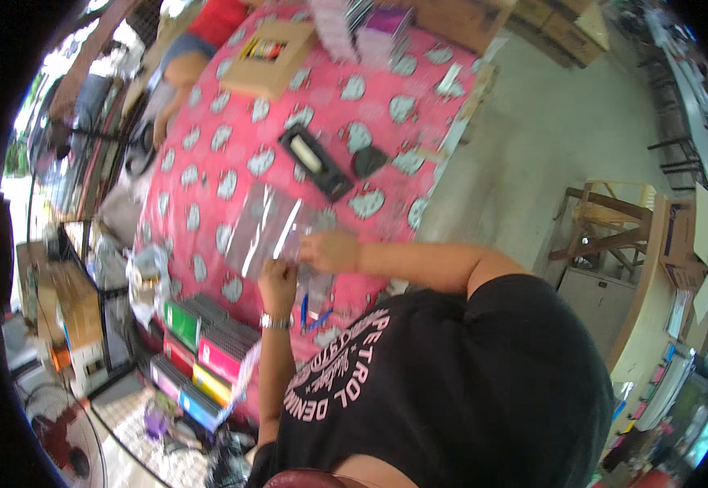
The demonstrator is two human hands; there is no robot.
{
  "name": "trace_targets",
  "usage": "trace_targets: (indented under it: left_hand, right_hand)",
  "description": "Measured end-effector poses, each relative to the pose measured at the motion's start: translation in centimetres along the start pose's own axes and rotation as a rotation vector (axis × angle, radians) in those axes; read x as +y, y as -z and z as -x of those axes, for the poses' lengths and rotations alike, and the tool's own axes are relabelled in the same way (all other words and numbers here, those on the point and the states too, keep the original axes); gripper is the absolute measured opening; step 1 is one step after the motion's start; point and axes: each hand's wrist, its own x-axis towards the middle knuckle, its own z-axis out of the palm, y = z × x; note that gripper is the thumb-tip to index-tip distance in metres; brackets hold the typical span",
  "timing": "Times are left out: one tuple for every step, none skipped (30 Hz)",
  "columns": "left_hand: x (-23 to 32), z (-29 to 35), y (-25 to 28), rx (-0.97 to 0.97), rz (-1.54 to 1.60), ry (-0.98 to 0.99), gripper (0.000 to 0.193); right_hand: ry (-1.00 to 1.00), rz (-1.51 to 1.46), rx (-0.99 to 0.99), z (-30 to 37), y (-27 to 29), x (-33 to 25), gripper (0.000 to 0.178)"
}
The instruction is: The person places stacks of small colorful notebooks into clear plastic bags, uses a tape dispenser to seal the bags, and places the sealed bags into a cardboard box.
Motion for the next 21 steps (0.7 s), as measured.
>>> trace_targets:
  left_hand:
    - [-0.3,0.4,0.4,-0.040,0.084,-0.022,0.011]
    - [0.0,0.7,1.4,-0.124,0.199,-0.031,0.019]
    - [-0.5,1.2,2.3,-0.148,0.232,-0.133,0.023]
    - [-0.8,1.5,2.7,-0.179,0.268,-0.237,0.028]
    - [0.0,1.8,3.3,-0.217,0.281,-0.252,0.030]
    - [0.6,2.1,3.6,-0.257,0.288,-0.257,0.033]
    - [0.4,2.5,3.4,-0.233,0.204,-0.275,0.032]
    - [0.2,2.7,2.9,-0.209,0.119,-0.289,0.031]
    - [-0.2,2.9,2.5,-0.181,0.035,-0.300,0.031]
    - [-0.6,2.8,1.8,-0.161,0.053,-0.300,0.029]
    - [-1.1,2.6,0.9,-0.143,0.073,-0.299,0.026]
    - [-1.5,2.4,0.1,-0.122,0.094,-0.290,0.024]
    - [-1.8,2.5,-0.3,-0.019,0.199,-0.221,0.017]
    - [-1.9,2.4,-0.4,0.005,0.193,-0.210,0.016]
    - [-1.9,2.3,-0.4,0.030,0.187,-0.199,0.016]
    - [-2.1,2.3,-0.2,0.056,0.175,-0.184,0.016]
    - [-2.7,2.3,-0.3,0.043,0.187,-0.116,0.019]
    - [-2.9,2.2,-0.4,0.052,0.188,-0.077,0.018]
    - [-2.7,2.2,-0.2,0.055,0.188,-0.036,0.018]
    - [-2.6,2.2,0.0,0.058,0.186,0.007,0.017]
    - [-2.5,2.1,0.0,0.109,0.139,-0.001,0.017]
  right_hand:
    - [0.006,-0.053,-0.020,0.1,0.6,-0.3,0.024]
    - [0.001,-0.106,-0.037,0.4,1.5,-0.3,0.030]
    - [0.070,-0.133,-0.076,0.5,1.9,-0.1,0.033]
    - [0.128,-0.160,-0.117,0.7,2.4,0.0,0.037]
    - [0.194,-0.118,-0.116,0.9,3.1,-0.2,0.041]
    - [0.264,-0.085,-0.120,0.9,3.5,-0.6,0.045]
    - [0.299,-0.012,-0.135,0.8,3.5,-1.0,0.044]
    - [0.334,0.059,-0.151,0.6,3.3,-1.3,0.043]
    - [0.369,0.129,-0.171,0.5,3.1,-1.7,0.042]
    - [0.316,0.212,-0.163,0.8,2.4,-1.9,0.039]
    - [0.260,0.293,-0.156,1.1,1.4,-2.0,0.035]
    - [0.209,0.371,-0.153,1.3,0.6,-2.0,0.032]
    - [0.178,0.327,-0.092,1.3,-0.1,-2.2,0.028]
    - [0.139,0.283,-0.030,1.5,-0.6,-2.5,0.023]
    - [0.102,0.239,0.033,1.6,-0.8,-2.5,0.019]
    - [0.039,0.190,0.001,1.3,-0.9,-2.7,0.019]
    - [-0.024,0.140,-0.030,1.1,-0.9,-2.9,0.019]
    - [-0.087,0.091,-0.061,0.9,-0.8,-2.9,0.020]
    - [-0.202,0.092,-0.114,0.5,-0.5,-3.4,0.022]
    - [-0.315,0.088,-0.168,-0.3,-0.1,-4.1,0.025]
    - [-0.427,0.083,-0.222,-1.1,0.2,-4.6,0.027]
